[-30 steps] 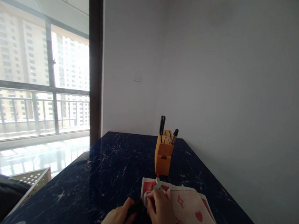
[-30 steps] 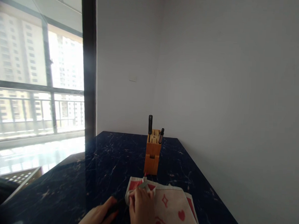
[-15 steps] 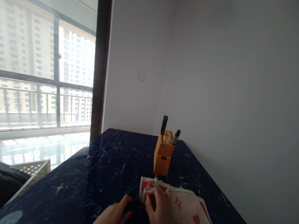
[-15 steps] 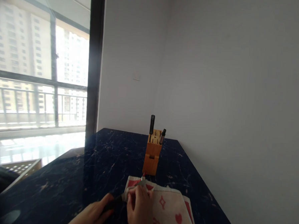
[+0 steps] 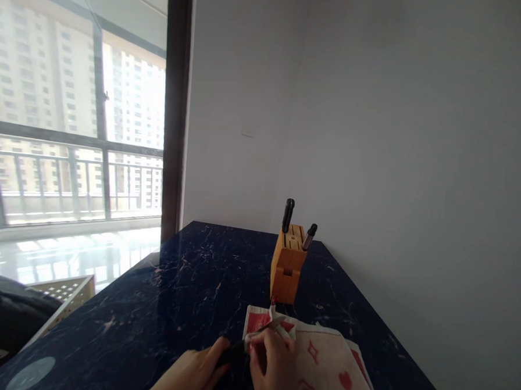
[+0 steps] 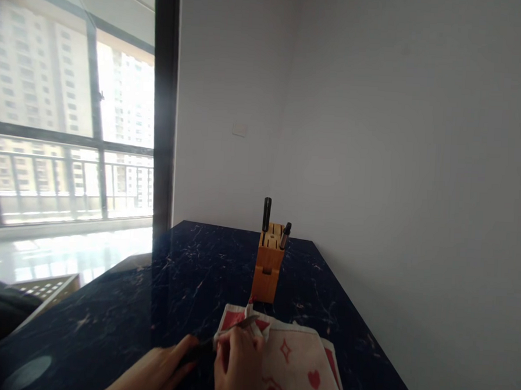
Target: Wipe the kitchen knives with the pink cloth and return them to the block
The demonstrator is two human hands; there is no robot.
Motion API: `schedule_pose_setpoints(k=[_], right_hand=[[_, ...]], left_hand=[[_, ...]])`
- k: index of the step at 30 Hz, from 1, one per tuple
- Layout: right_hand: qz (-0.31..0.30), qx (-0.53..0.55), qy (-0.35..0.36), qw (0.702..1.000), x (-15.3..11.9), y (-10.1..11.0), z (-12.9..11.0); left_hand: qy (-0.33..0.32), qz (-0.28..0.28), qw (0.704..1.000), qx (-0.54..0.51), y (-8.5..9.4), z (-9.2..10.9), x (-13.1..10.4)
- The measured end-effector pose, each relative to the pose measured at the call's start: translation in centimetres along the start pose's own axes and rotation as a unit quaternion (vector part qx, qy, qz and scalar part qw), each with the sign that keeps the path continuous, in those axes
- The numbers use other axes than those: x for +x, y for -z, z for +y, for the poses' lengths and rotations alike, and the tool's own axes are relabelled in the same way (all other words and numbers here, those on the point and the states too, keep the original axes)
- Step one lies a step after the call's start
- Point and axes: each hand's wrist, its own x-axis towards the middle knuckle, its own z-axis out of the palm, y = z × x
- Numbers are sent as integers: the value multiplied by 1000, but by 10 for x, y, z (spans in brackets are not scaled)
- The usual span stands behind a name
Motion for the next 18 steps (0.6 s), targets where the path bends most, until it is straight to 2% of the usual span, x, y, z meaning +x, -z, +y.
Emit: schedule_pose_setpoints(k=[5, 8, 13, 18], right_hand=[[1, -10, 12, 1000, 1, 2, -1], [-17, -14, 29, 999, 2, 5, -2], [-4, 11, -8, 1000, 1, -1, -2], [0, 15, -8, 1000, -2, -5, -1]], left_hand=[[-24, -13, 997, 67, 11, 5, 0], [-28, -6, 997, 77, 11, 5, -1], [-30, -10, 996, 79, 9, 3, -1], [-34, -4, 996, 78, 9, 1, 0]])
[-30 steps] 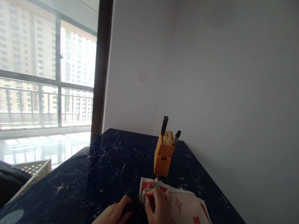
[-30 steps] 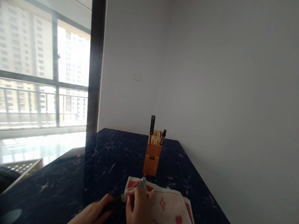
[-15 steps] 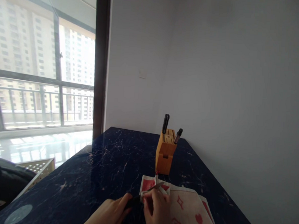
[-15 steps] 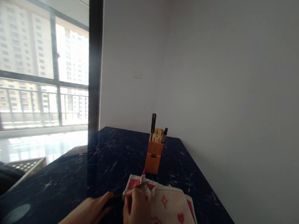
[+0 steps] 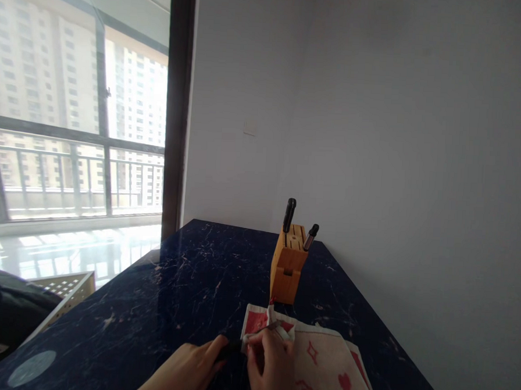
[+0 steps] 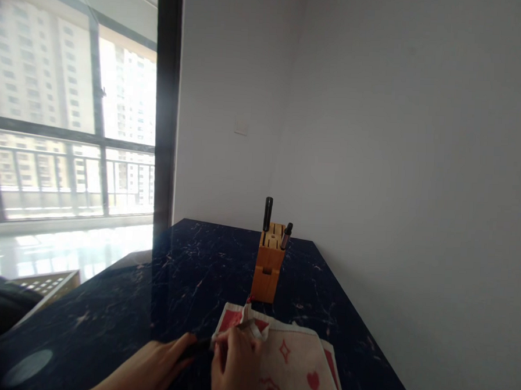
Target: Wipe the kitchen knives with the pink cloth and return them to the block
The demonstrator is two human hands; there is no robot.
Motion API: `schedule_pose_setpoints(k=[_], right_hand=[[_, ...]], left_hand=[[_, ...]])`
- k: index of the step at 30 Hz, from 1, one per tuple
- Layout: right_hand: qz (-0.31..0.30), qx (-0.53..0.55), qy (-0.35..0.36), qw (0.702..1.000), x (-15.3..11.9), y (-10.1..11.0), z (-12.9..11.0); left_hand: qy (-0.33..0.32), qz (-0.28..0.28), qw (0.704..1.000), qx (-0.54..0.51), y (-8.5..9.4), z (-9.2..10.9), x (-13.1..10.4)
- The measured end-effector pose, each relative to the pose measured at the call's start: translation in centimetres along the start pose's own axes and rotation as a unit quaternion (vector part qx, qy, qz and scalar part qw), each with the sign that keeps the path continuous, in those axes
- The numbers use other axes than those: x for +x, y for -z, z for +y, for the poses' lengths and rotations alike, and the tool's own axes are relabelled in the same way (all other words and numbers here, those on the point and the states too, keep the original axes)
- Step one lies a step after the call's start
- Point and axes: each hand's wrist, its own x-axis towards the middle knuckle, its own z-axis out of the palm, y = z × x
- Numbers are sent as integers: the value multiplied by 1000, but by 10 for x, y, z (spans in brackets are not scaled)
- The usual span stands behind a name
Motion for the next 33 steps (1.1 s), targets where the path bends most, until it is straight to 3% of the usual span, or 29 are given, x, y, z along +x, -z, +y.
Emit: schedule_pose_setpoints(k=[5, 15, 21, 25, 33], right_hand=[[12, -14, -7, 1000, 1, -1, -2], [-26, -15, -10, 999, 3, 2, -2], [-75, -17, 9, 997, 8, 15, -9], [-67, -11, 3, 998, 8, 18, -7], [-48, -1, -17, 999, 3, 1, -2]], left_hand=[[1, 0, 1000, -6, 4, 1, -1], [-3, -16, 1000, 27, 7, 2, -2], [16, 2, 1000, 22, 7, 2, -4], [28, 21, 999, -24, -1, -3, -4], [50, 45, 992, -110, -23, -15, -1]])
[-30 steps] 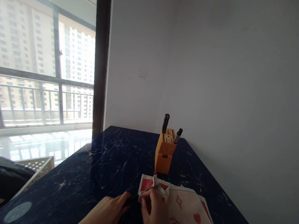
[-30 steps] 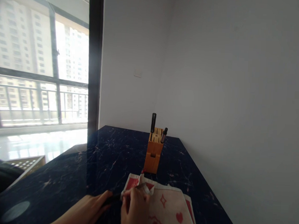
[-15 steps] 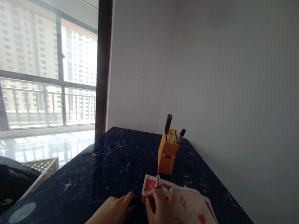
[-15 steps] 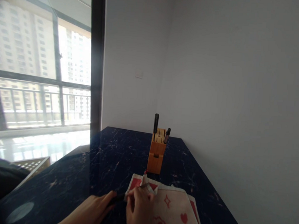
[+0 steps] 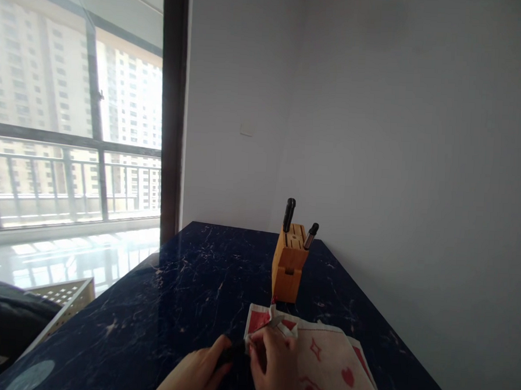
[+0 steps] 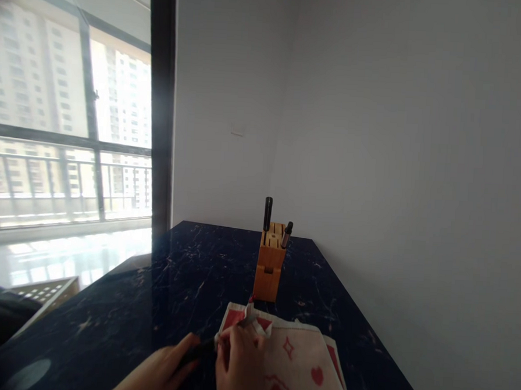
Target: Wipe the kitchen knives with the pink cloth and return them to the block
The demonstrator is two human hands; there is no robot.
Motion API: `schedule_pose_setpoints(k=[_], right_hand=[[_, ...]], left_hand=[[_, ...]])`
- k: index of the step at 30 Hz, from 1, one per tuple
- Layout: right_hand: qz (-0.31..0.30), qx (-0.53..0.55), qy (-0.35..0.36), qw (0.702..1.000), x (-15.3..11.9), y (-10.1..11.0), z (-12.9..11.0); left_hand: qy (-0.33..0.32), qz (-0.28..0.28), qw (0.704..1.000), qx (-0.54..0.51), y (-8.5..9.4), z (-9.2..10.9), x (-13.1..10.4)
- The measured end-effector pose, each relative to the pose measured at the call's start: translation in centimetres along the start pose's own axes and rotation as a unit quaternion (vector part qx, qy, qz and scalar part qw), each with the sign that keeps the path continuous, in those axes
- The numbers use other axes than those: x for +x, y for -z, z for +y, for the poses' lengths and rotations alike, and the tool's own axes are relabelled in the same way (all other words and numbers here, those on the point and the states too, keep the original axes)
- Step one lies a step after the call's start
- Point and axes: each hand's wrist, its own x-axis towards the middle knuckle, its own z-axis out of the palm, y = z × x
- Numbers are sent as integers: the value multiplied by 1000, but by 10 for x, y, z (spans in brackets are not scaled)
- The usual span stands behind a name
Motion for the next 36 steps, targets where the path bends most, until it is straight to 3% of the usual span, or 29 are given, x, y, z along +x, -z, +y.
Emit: schedule_pose_setpoints(k=[8, 17, 28, 36], right_hand=[[21, -49, 36, 998, -9, -2, 19], [6, -74, 41, 996, -10, -8, 30], [9, -85, 59, 995, -12, -3, 27], [16, -149, 123, 981, -8, 2, 24]], left_hand=[[72, 58, 995, -48, -10, 9, 5], [121, 72, 989, -51, -7, 12, 9], [105, 79, 977, -167, -8, 11, 13], [90, 86, 973, -193, -10, 14, 11]])
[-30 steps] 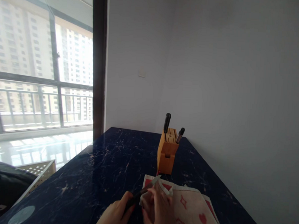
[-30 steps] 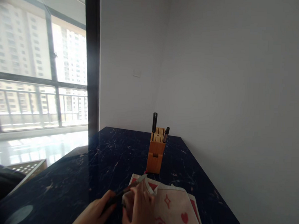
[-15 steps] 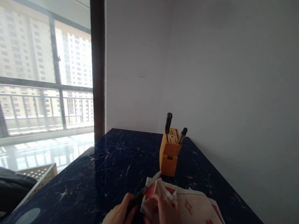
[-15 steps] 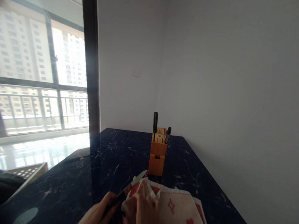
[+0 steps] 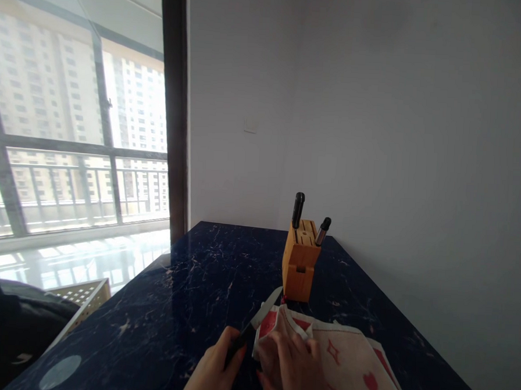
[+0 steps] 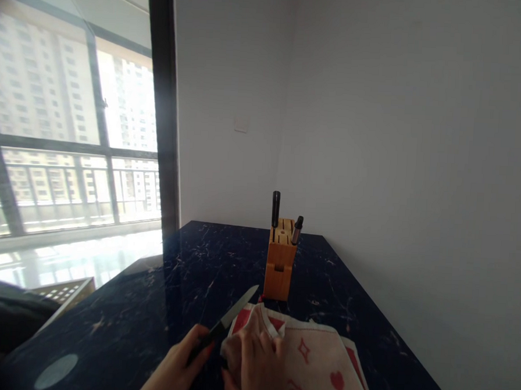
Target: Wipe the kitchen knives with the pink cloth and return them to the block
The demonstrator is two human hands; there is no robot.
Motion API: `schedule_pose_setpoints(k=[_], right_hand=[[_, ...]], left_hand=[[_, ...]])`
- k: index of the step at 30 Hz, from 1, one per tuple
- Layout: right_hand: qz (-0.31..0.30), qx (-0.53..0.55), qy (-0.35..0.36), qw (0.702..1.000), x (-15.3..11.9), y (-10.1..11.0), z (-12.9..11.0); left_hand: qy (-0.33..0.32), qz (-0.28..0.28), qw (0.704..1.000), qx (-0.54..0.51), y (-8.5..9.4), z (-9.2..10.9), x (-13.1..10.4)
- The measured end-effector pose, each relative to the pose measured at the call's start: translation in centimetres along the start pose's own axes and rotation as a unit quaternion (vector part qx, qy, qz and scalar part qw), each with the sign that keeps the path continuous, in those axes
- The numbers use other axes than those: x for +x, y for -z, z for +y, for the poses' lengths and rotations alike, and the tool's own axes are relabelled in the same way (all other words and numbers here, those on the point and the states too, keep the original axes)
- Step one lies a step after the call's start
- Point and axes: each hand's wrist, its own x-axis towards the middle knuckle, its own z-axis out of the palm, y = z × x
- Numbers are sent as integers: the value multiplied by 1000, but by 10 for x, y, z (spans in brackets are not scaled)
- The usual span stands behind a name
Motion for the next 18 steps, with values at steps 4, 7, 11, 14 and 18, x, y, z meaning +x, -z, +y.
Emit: schedule_pose_setpoints(k=[4, 7, 11, 14, 18], right_hand=[[-17, -19, 23, 999, 2, 4, 0], [-30, -25, 23, 999, 3, 7, -4], [-44, -43, 24, 998, 3, 9, -9], [-30, -59, 25, 998, 3, 8, -11], [-21, -58, 29, 998, 2, 4, -11]], left_hand=[[-4, -8, 1000, -11, 0, 0, -2], [-5, -6, 1000, -10, 0, 0, -2], [3, 16, 1000, -10, 1, 0, -1], [2, 27, 999, -17, 0, 1, 0], [-9, 29, 999, -11, -1, 1, 0]])
